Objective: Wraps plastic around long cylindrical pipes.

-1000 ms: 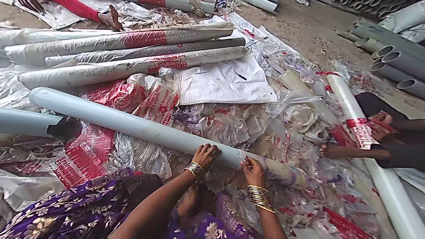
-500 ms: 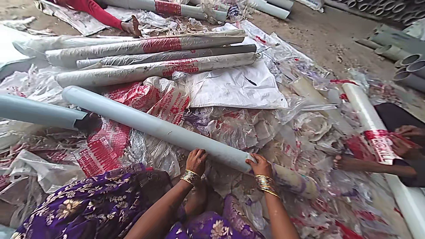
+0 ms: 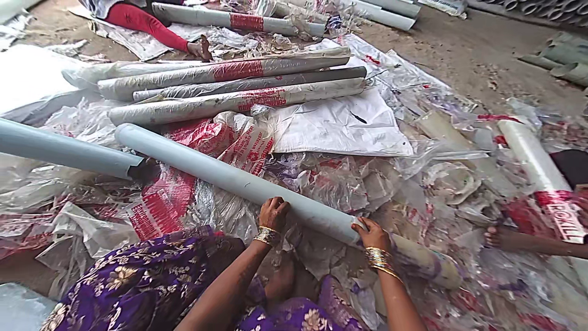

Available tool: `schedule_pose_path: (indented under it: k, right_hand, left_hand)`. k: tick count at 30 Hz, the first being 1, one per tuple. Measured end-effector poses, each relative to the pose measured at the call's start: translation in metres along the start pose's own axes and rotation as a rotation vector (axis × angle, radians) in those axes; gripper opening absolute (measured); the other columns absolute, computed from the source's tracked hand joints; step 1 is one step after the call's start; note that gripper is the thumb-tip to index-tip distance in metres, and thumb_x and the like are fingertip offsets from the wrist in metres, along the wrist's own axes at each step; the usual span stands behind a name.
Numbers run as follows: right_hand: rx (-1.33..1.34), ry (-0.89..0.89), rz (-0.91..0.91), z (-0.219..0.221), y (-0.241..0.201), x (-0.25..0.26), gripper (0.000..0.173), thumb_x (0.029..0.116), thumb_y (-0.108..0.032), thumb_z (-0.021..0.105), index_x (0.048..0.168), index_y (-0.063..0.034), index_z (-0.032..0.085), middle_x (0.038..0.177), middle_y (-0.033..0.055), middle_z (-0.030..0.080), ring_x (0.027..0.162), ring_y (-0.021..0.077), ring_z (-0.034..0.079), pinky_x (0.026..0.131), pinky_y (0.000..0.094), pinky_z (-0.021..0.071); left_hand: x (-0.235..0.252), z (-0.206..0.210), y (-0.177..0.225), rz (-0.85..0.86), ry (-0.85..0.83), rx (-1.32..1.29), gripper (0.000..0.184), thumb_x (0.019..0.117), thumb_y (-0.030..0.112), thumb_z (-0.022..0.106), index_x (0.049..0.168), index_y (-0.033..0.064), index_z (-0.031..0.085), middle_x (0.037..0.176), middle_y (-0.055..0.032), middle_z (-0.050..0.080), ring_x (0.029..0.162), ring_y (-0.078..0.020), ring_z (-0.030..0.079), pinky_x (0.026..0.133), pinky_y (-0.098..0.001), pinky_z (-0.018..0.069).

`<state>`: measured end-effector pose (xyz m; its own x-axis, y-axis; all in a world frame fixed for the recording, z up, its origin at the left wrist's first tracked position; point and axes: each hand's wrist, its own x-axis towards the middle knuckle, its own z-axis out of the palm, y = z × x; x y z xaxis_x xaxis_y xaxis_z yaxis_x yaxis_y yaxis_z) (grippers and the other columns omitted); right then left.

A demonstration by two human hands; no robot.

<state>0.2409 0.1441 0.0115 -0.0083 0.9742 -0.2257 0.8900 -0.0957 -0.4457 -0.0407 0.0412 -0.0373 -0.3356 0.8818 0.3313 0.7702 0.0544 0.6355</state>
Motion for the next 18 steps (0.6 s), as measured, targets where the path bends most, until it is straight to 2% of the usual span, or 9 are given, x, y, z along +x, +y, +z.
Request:
schedule_pose_path:
  k: [3,8,13,18]
  right_hand:
    - [0.004,0.011,-0.013,0.001,0.002,0.002,0.041,0.0928,-0.024,0.078,0.127,-0.0027,0.071,0.134,0.0208,0.067,0.127,0.0412,0.061,0.107,0.0628,0.0424]
    - [-0.006,0.013,0.002,-0.001,0.004,-0.001,0.04,0.0933,-0.024,0.077,0.127,-0.0034,0.072,0.134,0.0198,0.067,0.127,0.0408,0.062,0.107,0.0636,0.042]
    - [0.062,0.042,-0.091,0.007,0.01,0.001,0.039,0.0923,-0.019,0.078,0.125,0.0024,0.071,0.13,0.027,0.067,0.124,0.0477,0.061,0.106,0.0672,0.0409]
    - [0.07,-0.016,-0.15,0.008,0.02,0.004,0.044,0.0943,-0.022,0.074,0.127,0.007,0.068,0.136,0.0285,0.064,0.129,0.0472,0.058,0.112,0.0628,0.0394]
  left_hand:
    - [-0.006,0.013,0.011,0.018,-0.016,0.019,0.022,0.0911,0.012,0.071,0.111,0.0067,0.079,0.11,-0.0213,0.074,0.107,-0.0446,0.069,0.093,-0.0584,0.0542]
    - [-0.006,0.022,0.017,0.05,0.018,0.091,0.018,0.0909,0.004,0.069,0.105,0.0038,0.079,0.109,-0.0215,0.074,0.107,-0.0447,0.069,0.092,-0.0576,0.0552]
    - [-0.008,0.022,0.007,0.083,0.062,0.133,0.019,0.0897,0.006,0.07,0.107,0.0039,0.078,0.109,-0.0185,0.075,0.107,-0.0411,0.071,0.092,-0.0549,0.0571]
    - [-0.011,0.023,0.001,0.115,0.041,0.176,0.023,0.0884,0.001,0.07,0.109,0.0072,0.078,0.111,-0.0174,0.075,0.11,-0.0406,0.07,0.095,-0.0547,0.0558]
